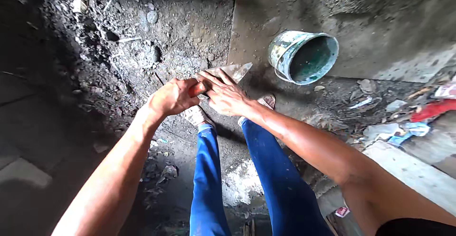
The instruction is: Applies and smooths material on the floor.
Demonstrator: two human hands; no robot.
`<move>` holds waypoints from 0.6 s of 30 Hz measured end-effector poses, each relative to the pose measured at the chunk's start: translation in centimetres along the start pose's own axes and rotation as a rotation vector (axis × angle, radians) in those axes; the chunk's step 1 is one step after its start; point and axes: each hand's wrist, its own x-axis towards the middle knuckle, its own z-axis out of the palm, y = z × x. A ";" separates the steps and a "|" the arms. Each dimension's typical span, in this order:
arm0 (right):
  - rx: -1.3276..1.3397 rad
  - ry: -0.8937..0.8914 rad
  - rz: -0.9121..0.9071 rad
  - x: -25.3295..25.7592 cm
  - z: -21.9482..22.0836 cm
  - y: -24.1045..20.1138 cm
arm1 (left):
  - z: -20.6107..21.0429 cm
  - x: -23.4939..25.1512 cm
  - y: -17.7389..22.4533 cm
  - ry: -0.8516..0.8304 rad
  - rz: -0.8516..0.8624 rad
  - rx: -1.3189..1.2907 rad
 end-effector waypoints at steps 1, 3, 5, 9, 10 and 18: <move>-0.002 0.020 -0.011 -0.1 0.7 0.0 | 0.3 -0.2 -0.1 -0.002 -0.013 0.014; -0.028 0.075 0.002 0.4 0.9 0.8 | 0.3 -0.4 -0.2 0.019 -0.048 0.013; -0.048 0.110 0.055 0.7 0.9 1.6 | 0.2 -0.7 -0.4 0.037 -0.079 -0.002; -0.081 0.102 0.283 0.2 0.5 3.4 | 0.5 -1.4 -0.9 0.053 -0.132 -0.005; -0.079 0.093 0.284 0.0 0.8 2.9 | 0.8 -1.6 -1.0 0.055 -0.149 -0.013; -0.035 0.109 0.280 -1.3 1.8 4.4 | 2.8 -2.5 -0.6 0.082 -0.267 -0.057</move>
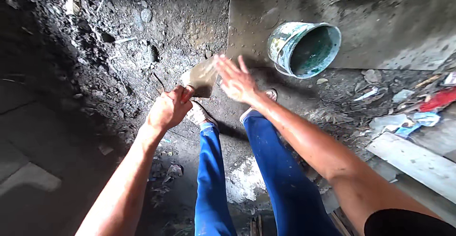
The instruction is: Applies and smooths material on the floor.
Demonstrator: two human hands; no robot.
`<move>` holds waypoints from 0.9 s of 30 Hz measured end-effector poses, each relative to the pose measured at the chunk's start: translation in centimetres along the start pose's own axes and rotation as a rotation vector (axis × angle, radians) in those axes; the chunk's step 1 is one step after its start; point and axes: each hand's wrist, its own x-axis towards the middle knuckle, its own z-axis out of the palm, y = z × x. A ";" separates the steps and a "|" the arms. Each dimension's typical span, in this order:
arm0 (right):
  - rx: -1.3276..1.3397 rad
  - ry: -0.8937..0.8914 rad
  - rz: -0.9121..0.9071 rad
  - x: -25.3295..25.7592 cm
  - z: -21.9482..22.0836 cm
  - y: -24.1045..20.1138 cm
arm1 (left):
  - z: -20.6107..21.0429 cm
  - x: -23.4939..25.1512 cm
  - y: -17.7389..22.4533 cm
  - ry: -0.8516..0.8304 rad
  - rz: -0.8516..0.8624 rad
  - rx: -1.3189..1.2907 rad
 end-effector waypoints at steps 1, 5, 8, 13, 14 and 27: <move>-0.007 -0.010 0.086 0.3 -1.3 1.5 | 0.2 -0.3 0.1 0.008 -0.015 -0.001; 0.185 0.221 0.411 -4.3 -9.4 5.6 | 1.4 -1.4 1.4 0.081 -0.058 -0.075; 0.359 0.377 0.715 -8.7 -11.7 10.0 | 2.2 -0.6 1.5 0.073 -0.055 -0.150; 0.352 0.031 0.897 -6.0 -7.7 19.0 | 3.2 -0.6 3.4 0.059 -0.068 -0.360; 0.285 -0.037 0.882 -5.0 -6.6 20.0 | 3.4 -0.5 3.7 0.056 -0.065 -0.399; 1.291 0.164 0.537 -7.2 -14.4 8.6 | 4.1 1.6 6.4 0.025 -0.034 -0.627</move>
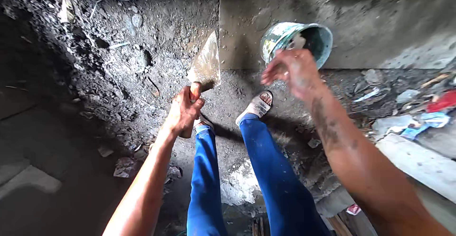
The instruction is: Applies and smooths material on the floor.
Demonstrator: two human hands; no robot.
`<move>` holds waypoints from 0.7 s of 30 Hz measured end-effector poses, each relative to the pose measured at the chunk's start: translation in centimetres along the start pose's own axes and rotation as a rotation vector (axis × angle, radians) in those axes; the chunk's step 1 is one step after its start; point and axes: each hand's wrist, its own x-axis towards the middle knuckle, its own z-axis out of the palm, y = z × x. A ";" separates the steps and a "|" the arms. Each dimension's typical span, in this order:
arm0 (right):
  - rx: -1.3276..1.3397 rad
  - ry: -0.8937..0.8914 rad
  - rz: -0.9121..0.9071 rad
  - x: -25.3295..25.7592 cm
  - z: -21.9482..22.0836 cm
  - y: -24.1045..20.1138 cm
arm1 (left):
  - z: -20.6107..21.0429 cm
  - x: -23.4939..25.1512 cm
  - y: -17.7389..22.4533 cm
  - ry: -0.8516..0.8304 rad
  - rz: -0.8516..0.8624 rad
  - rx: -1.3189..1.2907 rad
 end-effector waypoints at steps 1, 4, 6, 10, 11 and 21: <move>-0.053 -0.083 -0.109 -1.3 2.4 -0.5 | 0.2 0.1 0.6 -0.010 -0.005 -0.003; -0.693 -0.243 -0.501 -2.1 8.9 1.2 | 0.4 0.2 2.3 -0.041 -0.019 -0.055; -1.139 -0.340 -0.607 -0.8 11.4 3.7 | -0.1 0.1 3.1 -0.041 -0.032 -0.116; -1.358 -0.312 -0.662 2.3 13.2 5.6 | -2.0 0.0 3.3 -0.006 -0.085 -0.150; -1.377 -0.274 -0.653 2.9 13.5 5.6 | -2.1 0.1 3.3 0.000 -0.086 -0.138; -1.353 -0.345 -0.706 2.3 13.3 8.2 | -2.0 -0.1 1.4 0.009 -0.081 -0.024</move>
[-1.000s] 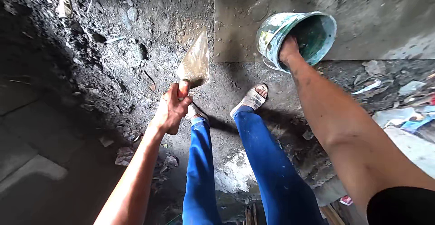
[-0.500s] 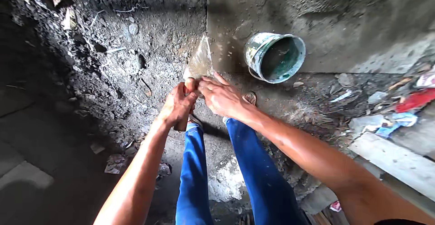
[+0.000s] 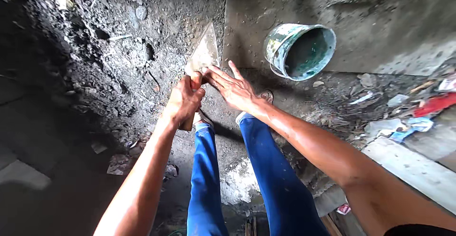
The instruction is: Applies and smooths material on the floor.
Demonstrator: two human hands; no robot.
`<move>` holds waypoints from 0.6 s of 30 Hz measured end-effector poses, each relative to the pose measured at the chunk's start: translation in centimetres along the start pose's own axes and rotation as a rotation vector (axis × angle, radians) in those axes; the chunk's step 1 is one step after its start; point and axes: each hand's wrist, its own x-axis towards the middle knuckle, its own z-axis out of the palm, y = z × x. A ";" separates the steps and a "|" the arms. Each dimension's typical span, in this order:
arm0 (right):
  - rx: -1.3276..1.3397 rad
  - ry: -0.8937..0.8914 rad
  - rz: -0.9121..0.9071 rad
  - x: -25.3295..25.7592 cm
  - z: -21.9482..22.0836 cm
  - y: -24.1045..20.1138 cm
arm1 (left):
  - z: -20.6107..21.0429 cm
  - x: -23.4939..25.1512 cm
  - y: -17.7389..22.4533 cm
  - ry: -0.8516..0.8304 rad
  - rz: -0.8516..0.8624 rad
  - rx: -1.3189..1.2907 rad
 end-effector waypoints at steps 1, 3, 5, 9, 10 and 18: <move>-0.031 0.008 0.023 0.6 0.0 0.8 | 0.0 -0.3 -0.1 -0.010 -0.008 0.023; -0.070 -0.019 0.137 2.2 -0.3 2.8 | -0.1 -1.0 -0.2 -0.071 -0.024 0.057; -0.088 -0.073 0.236 3.6 -1.1 4.7 | -0.3 -1.9 -0.4 -0.125 -0.034 0.075; -0.043 -0.066 0.097 1.8 -0.9 2.3 | -1.6 -2.4 -1.4 -0.113 -0.045 0.081; -0.017 -0.059 0.044 0.7 -0.5 0.8 | -2.0 -2.3 -1.7 -0.099 -0.054 0.074; -0.016 -0.032 -0.063 1.2 0.8 1.1 | -4.0 -2.3 -2.3 -0.076 -0.060 0.189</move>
